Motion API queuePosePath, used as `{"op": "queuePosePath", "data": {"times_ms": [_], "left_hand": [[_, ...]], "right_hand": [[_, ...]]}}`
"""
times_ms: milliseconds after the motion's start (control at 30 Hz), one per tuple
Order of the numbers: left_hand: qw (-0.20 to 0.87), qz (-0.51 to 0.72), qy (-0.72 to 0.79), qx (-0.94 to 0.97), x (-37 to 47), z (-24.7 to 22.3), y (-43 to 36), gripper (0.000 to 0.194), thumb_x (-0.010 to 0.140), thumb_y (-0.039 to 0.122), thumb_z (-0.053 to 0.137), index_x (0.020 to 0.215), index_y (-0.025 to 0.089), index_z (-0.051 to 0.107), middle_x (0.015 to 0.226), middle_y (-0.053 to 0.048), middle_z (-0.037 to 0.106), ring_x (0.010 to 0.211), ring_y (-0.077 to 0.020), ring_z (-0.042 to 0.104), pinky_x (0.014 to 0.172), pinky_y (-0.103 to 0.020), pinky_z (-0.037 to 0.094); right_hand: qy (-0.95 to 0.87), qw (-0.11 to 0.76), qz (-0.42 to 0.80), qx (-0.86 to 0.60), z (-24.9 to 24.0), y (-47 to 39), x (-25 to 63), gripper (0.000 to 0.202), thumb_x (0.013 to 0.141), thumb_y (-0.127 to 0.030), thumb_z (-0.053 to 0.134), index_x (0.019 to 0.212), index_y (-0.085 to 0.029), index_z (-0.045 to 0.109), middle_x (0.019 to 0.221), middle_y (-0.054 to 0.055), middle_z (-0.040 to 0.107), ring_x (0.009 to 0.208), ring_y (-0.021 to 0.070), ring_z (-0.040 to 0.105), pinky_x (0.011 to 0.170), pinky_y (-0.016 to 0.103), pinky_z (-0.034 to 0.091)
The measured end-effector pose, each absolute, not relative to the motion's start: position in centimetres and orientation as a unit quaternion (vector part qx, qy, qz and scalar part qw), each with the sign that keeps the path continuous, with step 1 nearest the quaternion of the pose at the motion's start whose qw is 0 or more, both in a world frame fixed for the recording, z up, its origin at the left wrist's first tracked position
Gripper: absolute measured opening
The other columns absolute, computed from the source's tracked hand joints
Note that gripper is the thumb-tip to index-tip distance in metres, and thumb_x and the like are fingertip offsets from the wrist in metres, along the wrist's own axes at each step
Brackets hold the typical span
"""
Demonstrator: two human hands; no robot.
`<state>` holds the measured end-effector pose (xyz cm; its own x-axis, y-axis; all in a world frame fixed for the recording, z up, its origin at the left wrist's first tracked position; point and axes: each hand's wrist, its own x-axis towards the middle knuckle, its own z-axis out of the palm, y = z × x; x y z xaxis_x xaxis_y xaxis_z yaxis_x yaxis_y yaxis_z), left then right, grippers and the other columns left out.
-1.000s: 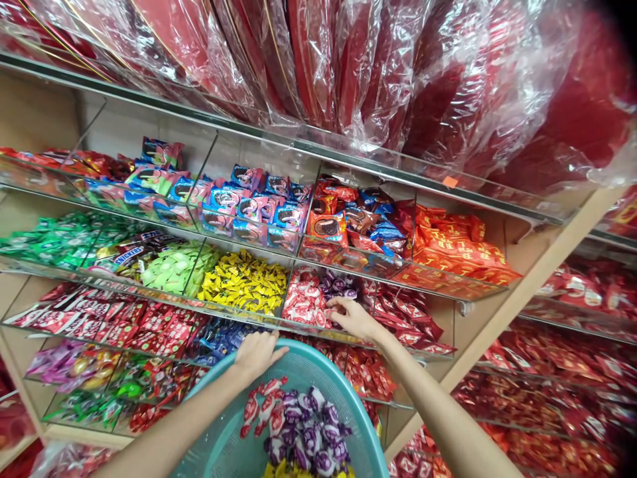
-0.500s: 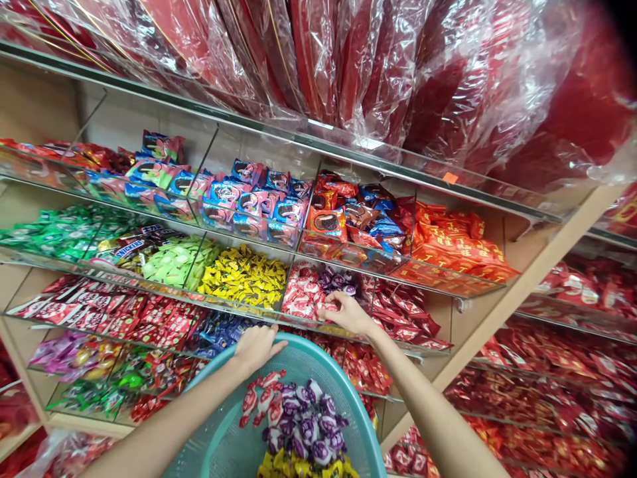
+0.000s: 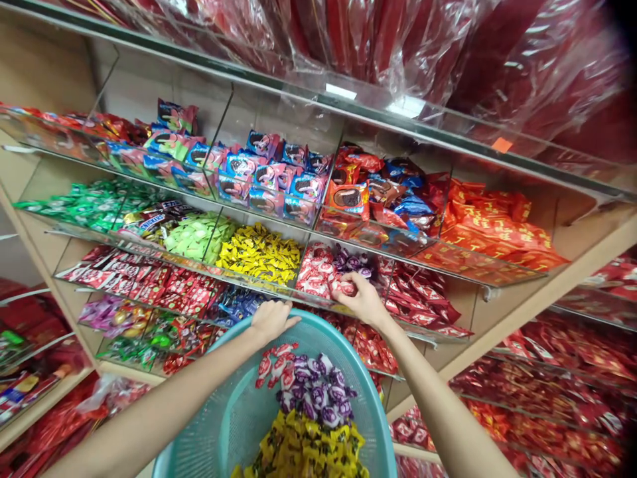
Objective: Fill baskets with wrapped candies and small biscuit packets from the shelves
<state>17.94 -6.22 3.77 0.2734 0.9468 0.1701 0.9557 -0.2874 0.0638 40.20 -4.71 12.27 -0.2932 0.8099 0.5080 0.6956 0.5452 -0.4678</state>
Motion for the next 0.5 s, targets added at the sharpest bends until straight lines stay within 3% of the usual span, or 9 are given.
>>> {"op": "queuePosePath", "data": {"times_ms": [167,333,500], "left_hand": [[0.024,-0.084,-0.589,-0.803,17.9,3.5,-6.0,0.058,0.084,0.060,0.026,0.101,0.013,0.055,0.086,-0.016,0.065,0.083,-0.0304,0.062,0.069,-0.037,0.044],[0.004,-0.085,-0.596,-0.799,17.8,3.5,-6.0,0.058,0.084,0.060,0.027,0.105,0.014,0.054,0.089,-0.016,0.065,0.088,-0.0296,0.060,0.073,-0.036,0.043],[-0.009,-0.088,-0.606,-0.791,17.8,3.6,-6.3,0.061,0.084,0.061,0.023,0.108,0.014,0.053,0.091,-0.016,0.064,0.091,-0.0286,0.060,0.076,-0.036,0.042]], "right_hand": [[-0.766,0.434,0.115,-0.460,13.0,-8.9,40.3,0.029,0.074,-0.038,0.057,0.094,-0.019,0.050,0.094,0.004,0.057,0.084,0.0176,0.053,0.078,0.031,0.041],[-0.828,0.306,0.224,-0.413,7.8,-12.0,37.3,0.019,0.072,-0.029,0.057,0.089,-0.021,0.052,0.084,0.001,0.055,0.075,0.0145,0.051,0.069,0.027,0.041],[-0.875,0.198,0.162,-0.411,0.8,-11.0,33.1,0.023,0.069,-0.028,0.061,0.088,-0.022,0.051,0.089,0.001,0.052,0.085,0.0184,0.049,0.075,0.031,0.040]]}}
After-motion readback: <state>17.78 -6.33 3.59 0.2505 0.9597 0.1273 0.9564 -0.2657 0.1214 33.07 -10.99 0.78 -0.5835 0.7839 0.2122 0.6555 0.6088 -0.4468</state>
